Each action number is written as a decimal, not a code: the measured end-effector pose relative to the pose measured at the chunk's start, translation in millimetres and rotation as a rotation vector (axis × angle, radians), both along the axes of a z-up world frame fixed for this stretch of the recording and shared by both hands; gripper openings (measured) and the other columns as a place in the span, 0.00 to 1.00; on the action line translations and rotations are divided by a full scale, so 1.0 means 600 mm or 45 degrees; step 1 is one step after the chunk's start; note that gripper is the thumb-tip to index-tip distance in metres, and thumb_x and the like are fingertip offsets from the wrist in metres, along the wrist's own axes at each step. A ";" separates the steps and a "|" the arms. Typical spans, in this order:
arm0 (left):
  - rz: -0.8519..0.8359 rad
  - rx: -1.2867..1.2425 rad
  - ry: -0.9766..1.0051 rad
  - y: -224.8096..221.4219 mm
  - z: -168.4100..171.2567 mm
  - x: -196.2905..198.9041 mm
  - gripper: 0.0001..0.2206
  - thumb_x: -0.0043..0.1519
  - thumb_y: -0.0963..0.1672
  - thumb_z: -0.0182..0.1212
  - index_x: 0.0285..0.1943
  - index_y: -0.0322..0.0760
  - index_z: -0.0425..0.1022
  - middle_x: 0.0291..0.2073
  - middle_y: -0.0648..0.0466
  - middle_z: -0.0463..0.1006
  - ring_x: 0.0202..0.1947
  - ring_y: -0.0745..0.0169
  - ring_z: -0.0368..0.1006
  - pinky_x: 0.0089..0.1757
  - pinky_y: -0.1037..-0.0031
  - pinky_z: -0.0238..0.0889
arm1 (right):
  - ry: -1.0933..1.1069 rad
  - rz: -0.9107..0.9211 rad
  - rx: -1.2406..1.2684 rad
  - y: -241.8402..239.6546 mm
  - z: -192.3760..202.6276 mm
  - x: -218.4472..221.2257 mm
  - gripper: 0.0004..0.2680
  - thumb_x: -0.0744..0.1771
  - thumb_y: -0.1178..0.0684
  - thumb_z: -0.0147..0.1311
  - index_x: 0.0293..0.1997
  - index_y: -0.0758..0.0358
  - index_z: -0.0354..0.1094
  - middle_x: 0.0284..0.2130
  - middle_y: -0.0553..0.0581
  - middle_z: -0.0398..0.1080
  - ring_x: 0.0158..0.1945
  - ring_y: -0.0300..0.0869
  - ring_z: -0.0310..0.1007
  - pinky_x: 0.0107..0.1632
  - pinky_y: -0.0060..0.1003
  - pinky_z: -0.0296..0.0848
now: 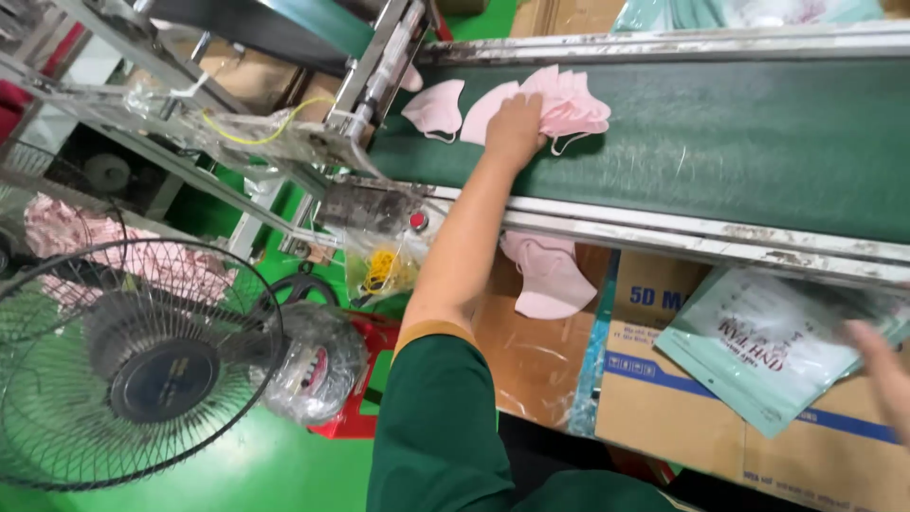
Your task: The person picks up pink face masks from a moving conveyor belt, stacks them, and places the masks into plastic bags by hand. They move the filled bags onto cardboard boxes in the workspace.
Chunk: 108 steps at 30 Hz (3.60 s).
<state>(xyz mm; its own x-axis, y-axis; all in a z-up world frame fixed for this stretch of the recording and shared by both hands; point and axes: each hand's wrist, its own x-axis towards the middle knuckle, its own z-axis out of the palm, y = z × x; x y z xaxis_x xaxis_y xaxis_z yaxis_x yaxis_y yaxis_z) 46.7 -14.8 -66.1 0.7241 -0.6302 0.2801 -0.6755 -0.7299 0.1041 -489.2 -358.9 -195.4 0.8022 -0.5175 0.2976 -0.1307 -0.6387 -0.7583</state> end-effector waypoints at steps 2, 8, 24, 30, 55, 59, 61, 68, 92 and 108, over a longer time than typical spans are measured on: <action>-0.009 0.015 -0.165 -0.017 -0.052 0.040 0.10 0.65 0.41 0.61 0.54 0.39 0.71 0.50 0.44 0.78 0.53 0.41 0.75 0.47 0.54 0.71 | -0.013 -0.041 -0.019 0.149 0.218 0.054 0.09 0.67 0.58 0.53 0.50 0.73 0.68 0.47 0.68 0.66 0.44 0.46 0.69 0.45 0.36 0.71; -0.255 -0.625 0.035 -0.062 0.140 -0.230 0.10 0.60 0.44 0.62 0.46 0.37 0.73 0.38 0.40 0.81 0.41 0.33 0.76 0.43 0.50 0.69 | -0.105 0.147 0.009 0.268 0.355 0.101 0.14 0.67 0.56 0.63 0.59 0.60 0.73 0.61 0.57 0.72 0.56 0.45 0.74 0.60 0.35 0.73; -0.824 -0.650 0.585 0.108 0.160 -0.609 0.49 0.50 0.50 0.79 0.79 0.36 0.52 0.71 0.42 0.64 0.73 0.43 0.59 0.72 0.57 0.48 | -0.228 0.410 0.399 0.335 0.298 -0.037 0.10 0.68 0.62 0.62 0.55 0.64 0.72 0.39 0.51 0.77 0.41 0.31 0.74 0.46 0.27 0.73; -0.722 -0.565 0.630 0.123 0.063 -0.627 0.45 0.48 0.52 0.80 0.74 0.44 0.59 0.70 0.47 0.66 0.77 0.45 0.52 0.72 0.45 0.39 | -0.121 0.692 0.322 0.332 0.291 0.016 0.29 0.55 0.55 0.70 0.61 0.65 0.62 0.52 0.56 0.71 0.54 0.38 0.72 0.54 0.35 0.71; -0.956 -1.164 1.271 0.130 0.036 -0.716 0.39 0.44 0.44 0.77 0.66 0.30 0.64 0.65 0.42 0.65 0.67 0.54 0.65 0.61 0.61 0.58 | -0.029 0.682 -0.345 0.331 0.110 -0.052 0.08 0.62 0.56 0.57 0.44 0.58 0.75 0.45 0.59 0.75 0.51 0.54 0.75 0.55 0.49 0.72; -0.990 -0.812 0.998 0.184 -0.059 -0.702 0.20 0.64 0.44 0.76 0.62 0.39 0.75 0.56 0.54 0.80 0.56 0.69 0.74 0.55 0.75 0.71 | -0.494 1.122 -0.275 0.341 0.235 -0.024 0.13 0.64 0.44 0.64 0.47 0.58 0.75 0.40 0.51 0.75 0.46 0.48 0.77 0.52 0.51 0.73; -0.970 -0.464 2.275 0.214 -0.140 -0.647 0.18 0.67 0.47 0.70 0.57 0.26 0.81 0.54 0.42 0.83 0.56 0.49 0.76 0.58 0.61 0.71 | 0.382 0.681 0.335 0.314 0.210 -0.032 0.10 0.61 0.54 0.57 0.44 0.58 0.75 0.34 0.54 0.77 0.38 0.49 0.78 0.41 0.44 0.76; -1.061 -0.281 1.481 0.064 -0.044 -0.596 0.37 0.56 0.50 0.73 0.73 0.34 0.63 0.70 0.40 0.68 0.71 0.45 0.63 0.67 0.64 0.56 | 0.480 0.382 -0.892 0.284 0.142 0.003 0.06 0.62 0.51 0.59 0.34 0.61 0.72 0.36 0.58 0.71 0.45 0.52 0.75 0.48 0.46 0.76; -0.988 0.339 1.021 -0.001 -0.060 -0.696 0.21 0.56 0.55 0.65 0.60 0.59 0.80 0.78 0.43 0.41 0.79 0.39 0.31 0.70 0.47 0.30 | 0.588 0.037 -0.996 0.279 0.144 0.036 0.14 0.58 0.54 0.61 0.45 0.60 0.70 0.40 0.59 0.71 0.48 0.53 0.74 0.44 0.47 0.74; -0.883 0.441 0.998 -0.008 -0.029 -0.719 0.24 0.53 0.52 0.67 0.62 0.62 0.76 0.77 0.41 0.40 0.77 0.36 0.28 0.67 0.41 0.29 | 0.314 0.213 -0.949 0.275 0.150 0.051 0.10 0.63 0.58 0.58 0.48 0.54 0.72 0.34 0.55 0.70 0.37 0.51 0.74 0.36 0.43 0.73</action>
<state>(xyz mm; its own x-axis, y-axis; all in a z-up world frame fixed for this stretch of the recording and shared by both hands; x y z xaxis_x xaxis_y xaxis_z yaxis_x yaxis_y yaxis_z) -384.4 -19.8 -83.4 0.0823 -0.9244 -0.3725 -0.7859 -0.2900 0.5461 -458.8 -194.1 -105.4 0.9392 -0.1194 0.3220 -0.0966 -0.9916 -0.0859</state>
